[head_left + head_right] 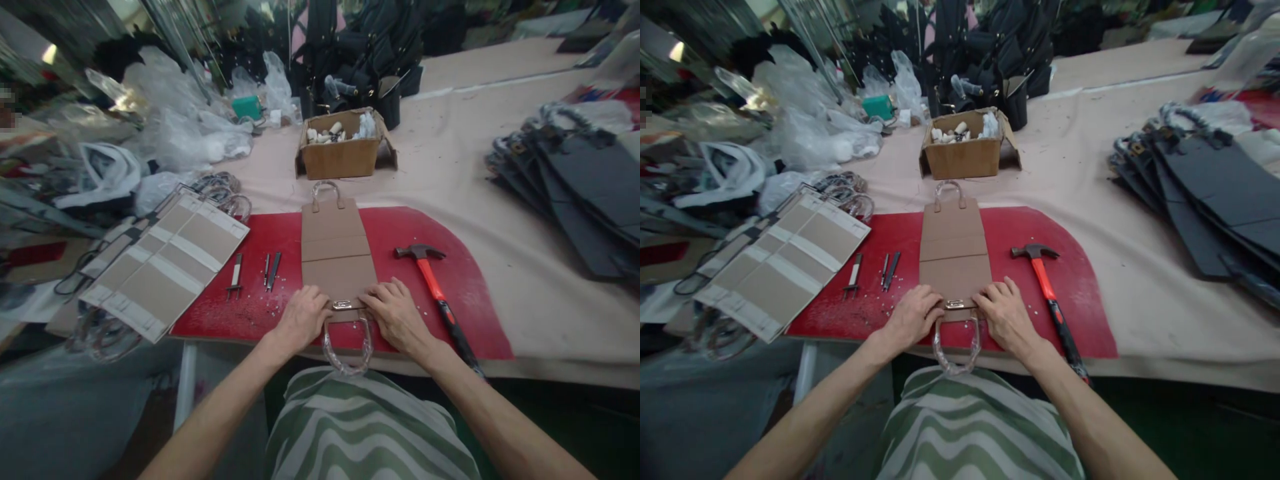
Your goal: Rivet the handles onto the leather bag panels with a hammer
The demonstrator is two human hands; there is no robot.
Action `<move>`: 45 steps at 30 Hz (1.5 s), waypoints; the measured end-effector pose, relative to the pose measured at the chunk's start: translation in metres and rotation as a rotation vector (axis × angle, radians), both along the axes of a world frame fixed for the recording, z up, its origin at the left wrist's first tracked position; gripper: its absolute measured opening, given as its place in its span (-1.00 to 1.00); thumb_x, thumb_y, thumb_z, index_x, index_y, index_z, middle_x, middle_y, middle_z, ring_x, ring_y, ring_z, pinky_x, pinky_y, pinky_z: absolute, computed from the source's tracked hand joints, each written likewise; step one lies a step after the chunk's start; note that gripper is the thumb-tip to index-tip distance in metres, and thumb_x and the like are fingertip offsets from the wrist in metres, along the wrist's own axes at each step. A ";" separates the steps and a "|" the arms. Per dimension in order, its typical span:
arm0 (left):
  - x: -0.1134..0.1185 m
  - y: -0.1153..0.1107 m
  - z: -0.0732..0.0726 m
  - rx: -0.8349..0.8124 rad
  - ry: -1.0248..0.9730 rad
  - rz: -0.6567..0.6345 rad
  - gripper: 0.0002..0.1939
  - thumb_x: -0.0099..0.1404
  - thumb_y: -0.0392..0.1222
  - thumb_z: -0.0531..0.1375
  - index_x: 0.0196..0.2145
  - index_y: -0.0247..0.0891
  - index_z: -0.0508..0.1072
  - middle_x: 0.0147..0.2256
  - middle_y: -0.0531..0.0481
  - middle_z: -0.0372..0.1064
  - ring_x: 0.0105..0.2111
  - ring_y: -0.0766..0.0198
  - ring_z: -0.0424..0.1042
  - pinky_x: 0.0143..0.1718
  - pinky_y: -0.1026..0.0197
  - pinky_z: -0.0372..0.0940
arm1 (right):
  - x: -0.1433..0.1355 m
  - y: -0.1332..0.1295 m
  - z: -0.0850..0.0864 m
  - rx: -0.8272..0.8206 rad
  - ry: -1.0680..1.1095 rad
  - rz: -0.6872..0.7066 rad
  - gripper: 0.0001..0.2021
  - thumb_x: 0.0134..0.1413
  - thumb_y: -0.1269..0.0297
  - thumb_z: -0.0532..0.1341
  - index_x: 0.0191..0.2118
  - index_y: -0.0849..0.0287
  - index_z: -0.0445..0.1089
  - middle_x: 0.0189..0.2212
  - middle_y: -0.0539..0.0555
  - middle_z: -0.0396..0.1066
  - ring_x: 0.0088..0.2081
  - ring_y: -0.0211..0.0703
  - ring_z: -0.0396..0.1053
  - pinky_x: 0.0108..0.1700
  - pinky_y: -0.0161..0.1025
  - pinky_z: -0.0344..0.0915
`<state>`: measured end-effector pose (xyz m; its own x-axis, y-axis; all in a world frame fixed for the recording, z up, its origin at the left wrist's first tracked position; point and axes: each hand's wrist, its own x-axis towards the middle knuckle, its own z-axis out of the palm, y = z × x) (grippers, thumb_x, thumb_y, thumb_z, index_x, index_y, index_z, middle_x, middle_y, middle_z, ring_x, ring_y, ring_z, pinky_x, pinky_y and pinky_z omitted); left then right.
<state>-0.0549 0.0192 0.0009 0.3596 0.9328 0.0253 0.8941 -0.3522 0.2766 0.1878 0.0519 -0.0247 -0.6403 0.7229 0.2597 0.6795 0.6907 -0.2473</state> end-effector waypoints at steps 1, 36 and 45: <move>0.003 0.000 -0.001 0.006 0.052 -0.012 -0.92 0.34 -0.22 0.14 -0.25 -0.24 0.42 -0.25 -0.07 0.33 -0.21 0.14 0.31 -0.17 0.12 0.26 | -0.001 0.002 0.004 0.013 -0.047 0.033 -0.74 0.24 0.45 0.07 -0.03 0.12 0.40 -0.15 0.13 0.39 -0.12 -0.03 0.23 0.19 0.08 -0.03; -0.019 -0.023 -0.036 0.260 -0.345 -0.181 -0.66 0.33 -0.44 -0.03 -0.04 -0.26 0.42 -0.02 -0.19 0.41 0.07 0.17 0.35 0.13 0.02 0.33 | -0.005 -0.002 -0.006 -0.115 0.328 0.112 -0.83 0.21 0.28 0.12 -0.16 0.12 0.43 -0.07 0.14 0.44 -0.01 0.00 0.35 0.15 0.11 0.13; -0.074 0.004 -0.017 0.298 -0.322 0.577 -0.81 0.33 -0.31 0.07 -0.20 -0.27 0.47 -0.22 -0.13 0.47 -0.16 0.17 0.44 -0.07 0.13 0.34 | -0.013 0.003 -0.024 -0.017 0.335 0.061 -0.82 0.19 0.24 0.14 -0.13 0.12 0.41 -0.05 0.19 0.42 -0.01 0.06 0.34 0.12 0.17 0.17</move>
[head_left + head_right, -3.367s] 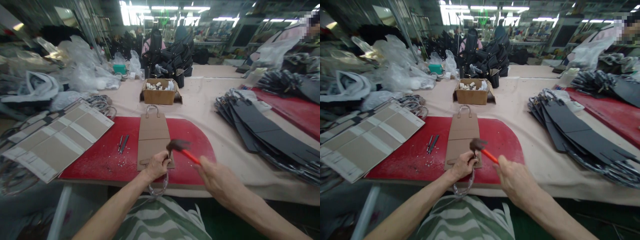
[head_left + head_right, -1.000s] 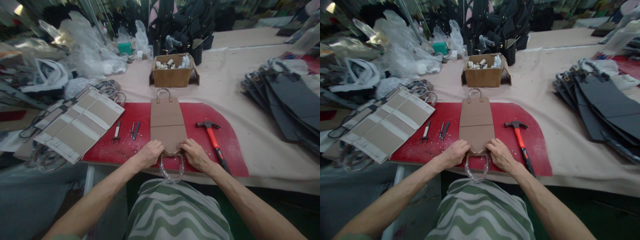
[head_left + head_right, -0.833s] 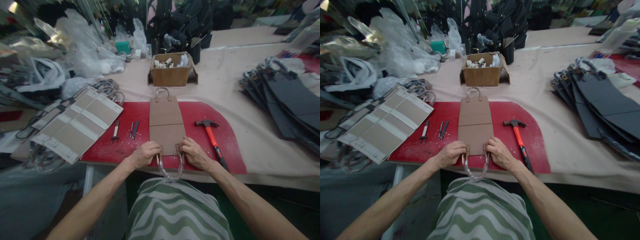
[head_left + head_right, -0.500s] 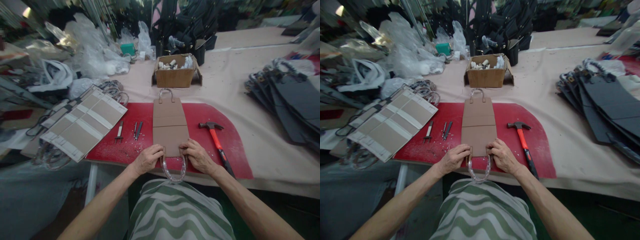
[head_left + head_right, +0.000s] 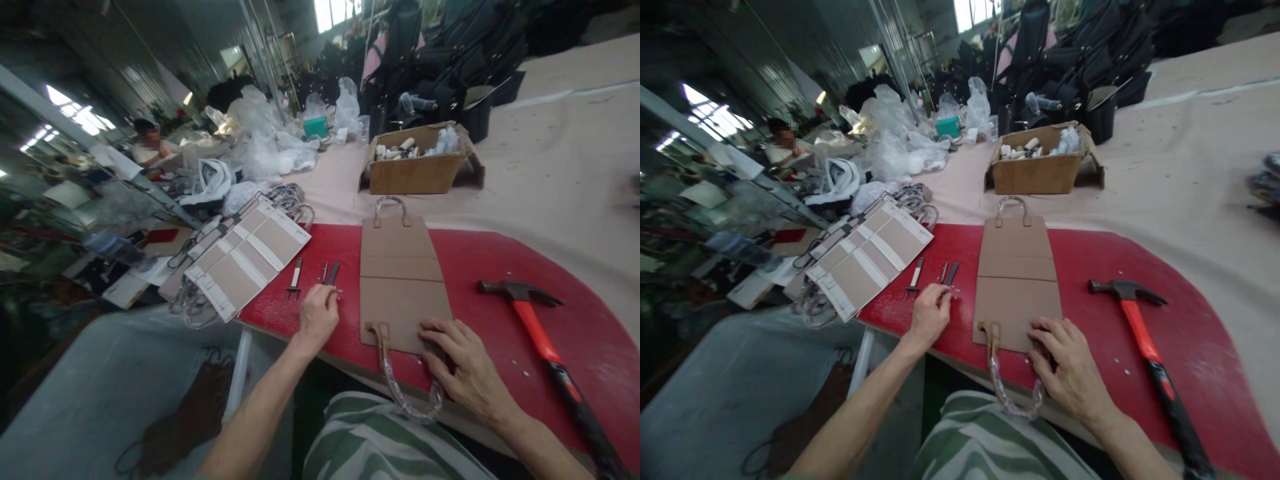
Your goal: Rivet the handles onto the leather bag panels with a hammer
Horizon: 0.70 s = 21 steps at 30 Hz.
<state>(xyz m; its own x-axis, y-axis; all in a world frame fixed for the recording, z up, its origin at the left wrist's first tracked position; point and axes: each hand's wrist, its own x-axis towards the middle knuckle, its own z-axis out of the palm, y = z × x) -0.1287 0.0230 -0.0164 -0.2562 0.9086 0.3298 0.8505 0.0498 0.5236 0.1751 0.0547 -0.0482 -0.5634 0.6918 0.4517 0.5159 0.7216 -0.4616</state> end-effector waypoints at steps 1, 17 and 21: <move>-0.016 0.008 0.007 -0.063 0.027 0.123 -0.81 0.32 -0.28 0.08 -0.21 -0.26 0.48 -0.20 -0.14 0.48 -0.15 0.16 0.45 -0.07 0.13 0.32 | 0.000 0.000 -0.001 0.001 -0.002 -0.006 -0.81 0.19 0.24 0.14 -0.13 0.11 0.42 -0.05 0.19 0.42 -0.01 0.07 0.35 0.12 0.16 0.18; -0.022 0.068 0.030 -0.618 0.211 0.168 -0.71 0.13 0.03 0.23 -0.37 -0.26 0.56 -0.29 -0.23 0.55 -0.19 -0.03 0.52 -0.23 0.12 0.32 | -0.004 -0.006 0.009 -0.034 -0.044 -0.026 -0.83 0.20 0.32 0.11 -0.14 0.14 0.40 -0.07 0.17 0.41 -0.01 0.03 0.32 0.14 0.12 0.14; -0.021 0.077 0.031 -0.715 0.256 0.152 -0.75 0.09 -0.02 0.23 -0.44 -0.27 0.55 -0.34 -0.24 0.54 -0.23 -0.05 0.53 -0.26 0.11 0.32 | -0.006 -0.009 0.015 -0.082 -0.061 -0.027 -0.83 0.18 0.36 0.11 -0.15 0.15 0.39 -0.07 0.17 0.40 -0.02 0.01 0.29 0.14 0.11 0.12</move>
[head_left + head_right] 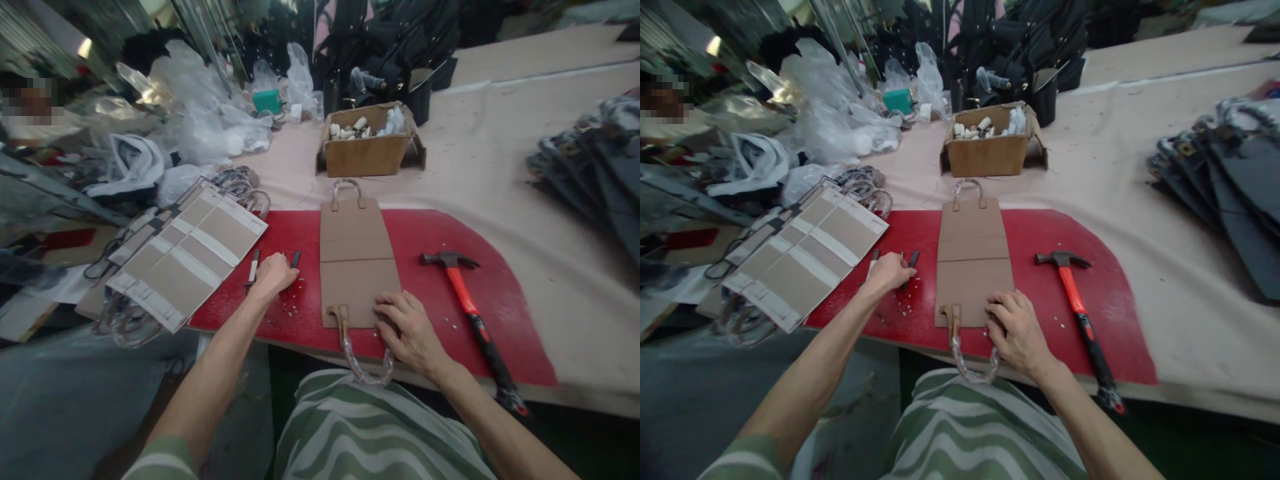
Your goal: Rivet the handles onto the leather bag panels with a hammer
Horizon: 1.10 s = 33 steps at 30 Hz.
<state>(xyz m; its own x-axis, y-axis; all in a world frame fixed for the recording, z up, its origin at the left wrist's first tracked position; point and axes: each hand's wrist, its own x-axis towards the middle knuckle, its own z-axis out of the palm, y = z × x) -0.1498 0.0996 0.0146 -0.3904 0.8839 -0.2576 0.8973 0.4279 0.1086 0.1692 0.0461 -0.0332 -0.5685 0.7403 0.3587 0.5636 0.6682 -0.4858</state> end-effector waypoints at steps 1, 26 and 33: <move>0.000 0.002 0.000 -0.008 0.005 -0.007 -0.78 0.08 -0.07 0.22 -0.46 -0.27 0.55 -0.36 -0.24 0.54 -0.25 -0.03 0.53 -0.27 0.12 0.32 | 0.000 -0.001 0.001 -0.012 -0.003 -0.004 -0.83 0.17 0.36 0.12 -0.15 0.16 0.39 -0.07 0.17 0.39 -0.02 0.01 0.28 0.15 0.11 0.12; 0.116 -0.079 -0.033 0.345 -1.708 0.139 -0.53 0.07 -0.15 0.38 -0.11 -0.32 0.34 -0.32 -0.02 0.51 -0.34 0.24 0.55 -0.27 0.19 0.45 | 0.021 -0.052 0.021 -0.142 -0.064 -0.060 -0.79 0.08 0.52 0.11 -0.17 0.22 0.38 -0.11 0.18 0.37 -0.10 0.02 0.25 -0.01 0.03 0.21; 0.124 -0.093 -0.047 0.398 -1.501 -0.082 -0.78 0.25 -0.19 0.22 -0.19 -0.30 0.30 -0.26 -0.09 0.51 -0.27 0.23 0.54 -0.18 0.15 0.44 | 0.038 -0.111 -0.006 -0.144 0.480 -0.541 -0.84 0.15 0.34 0.18 -0.16 0.14 0.45 -0.11 0.16 0.41 -0.02 0.02 0.33 0.05 0.06 0.25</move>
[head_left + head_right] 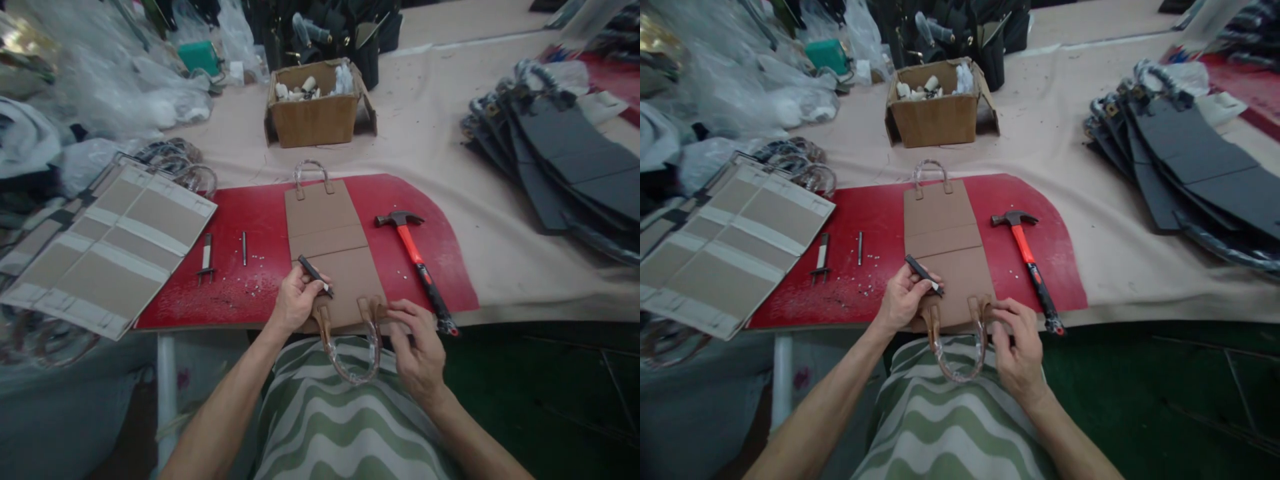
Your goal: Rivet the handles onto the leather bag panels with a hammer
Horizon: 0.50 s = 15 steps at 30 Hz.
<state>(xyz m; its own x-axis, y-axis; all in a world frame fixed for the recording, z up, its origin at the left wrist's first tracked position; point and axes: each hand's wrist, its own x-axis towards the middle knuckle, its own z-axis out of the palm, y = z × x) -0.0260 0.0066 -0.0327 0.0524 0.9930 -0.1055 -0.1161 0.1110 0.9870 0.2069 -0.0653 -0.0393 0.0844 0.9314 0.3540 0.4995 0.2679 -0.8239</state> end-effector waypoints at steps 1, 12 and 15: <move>0.000 -0.001 -0.001 0.013 0.012 -0.005 -0.79 0.27 -0.19 0.20 -0.18 -0.29 0.29 -0.25 -0.10 0.51 -0.27 0.24 0.54 -0.17 0.14 0.44 | 0.002 -0.009 -0.009 -0.088 0.156 -0.151 -0.86 0.15 0.29 0.20 -0.20 0.14 0.46 -0.17 0.15 0.44 -0.09 0.00 0.37 -0.01 0.04 0.30; 0.001 -0.009 0.001 0.009 0.124 -0.028 -0.83 0.30 -0.21 0.16 -0.17 -0.28 0.28 -0.25 -0.09 0.51 -0.28 0.24 0.53 -0.19 0.16 0.44 | -0.045 -0.013 -0.031 -0.985 1.471 0.337 -0.77 -0.15 0.25 0.46 -0.32 0.18 0.50 -0.16 0.15 0.53 -0.06 0.01 0.46 -0.07 -0.09 0.41; 0.002 -0.014 0.001 -0.009 0.099 -0.013 -0.84 0.30 -0.21 0.16 -0.17 -0.27 0.29 -0.24 -0.10 0.50 -0.25 0.24 0.52 -0.15 0.14 0.43 | -0.059 -0.006 -0.029 -0.898 1.476 0.423 -0.73 -0.23 0.18 0.50 -0.41 0.14 0.47 -0.17 0.11 0.54 -0.07 0.03 0.45 0.01 -0.02 0.38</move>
<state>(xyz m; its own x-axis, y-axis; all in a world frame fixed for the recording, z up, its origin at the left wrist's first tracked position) -0.0245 -0.0072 -0.0318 0.0544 0.9913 -0.1198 -0.0160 0.1209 0.9925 0.1482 -0.0713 -0.0686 -0.4432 0.8174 -0.3681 -0.6965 -0.5725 -0.4326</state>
